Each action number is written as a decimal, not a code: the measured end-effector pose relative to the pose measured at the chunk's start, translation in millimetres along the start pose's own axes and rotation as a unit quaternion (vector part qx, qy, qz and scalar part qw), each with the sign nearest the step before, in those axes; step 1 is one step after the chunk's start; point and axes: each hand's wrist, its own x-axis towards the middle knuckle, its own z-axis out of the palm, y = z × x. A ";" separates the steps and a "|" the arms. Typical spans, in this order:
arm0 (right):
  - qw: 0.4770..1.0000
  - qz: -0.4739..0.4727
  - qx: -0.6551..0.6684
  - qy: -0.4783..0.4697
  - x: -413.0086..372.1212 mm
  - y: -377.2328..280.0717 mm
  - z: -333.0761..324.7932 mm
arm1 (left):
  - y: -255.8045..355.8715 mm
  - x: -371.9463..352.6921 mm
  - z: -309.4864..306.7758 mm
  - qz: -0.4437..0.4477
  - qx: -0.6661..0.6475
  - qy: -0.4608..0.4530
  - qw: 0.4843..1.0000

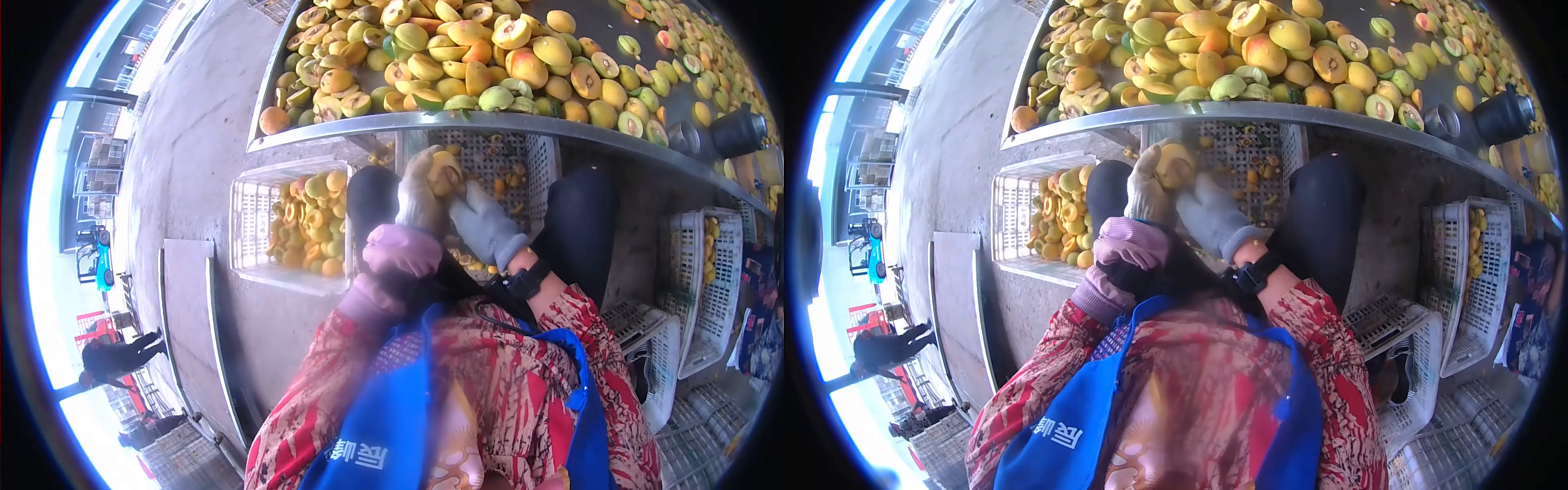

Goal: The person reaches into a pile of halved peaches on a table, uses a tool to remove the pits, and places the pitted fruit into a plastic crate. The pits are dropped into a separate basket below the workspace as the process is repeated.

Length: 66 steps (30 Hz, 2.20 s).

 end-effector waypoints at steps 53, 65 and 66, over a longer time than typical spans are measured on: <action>0.986 -0.035 -0.158 -0.045 7.8 -6.0 -12.9 | -14.2 31.0 -40.3 0.116 0.305 -0.035 0.945; 0.981 0.088 0.110 -0.136 6.0 3.0 -11.3 | -0.6 0.3 -7.5 0.001 0.195 0.043 0.980; 0.982 0.083 0.064 -0.155 5.1 5.6 -8.6 | 5.7 -1.8 -3.8 -0.036 0.173 0.064 0.982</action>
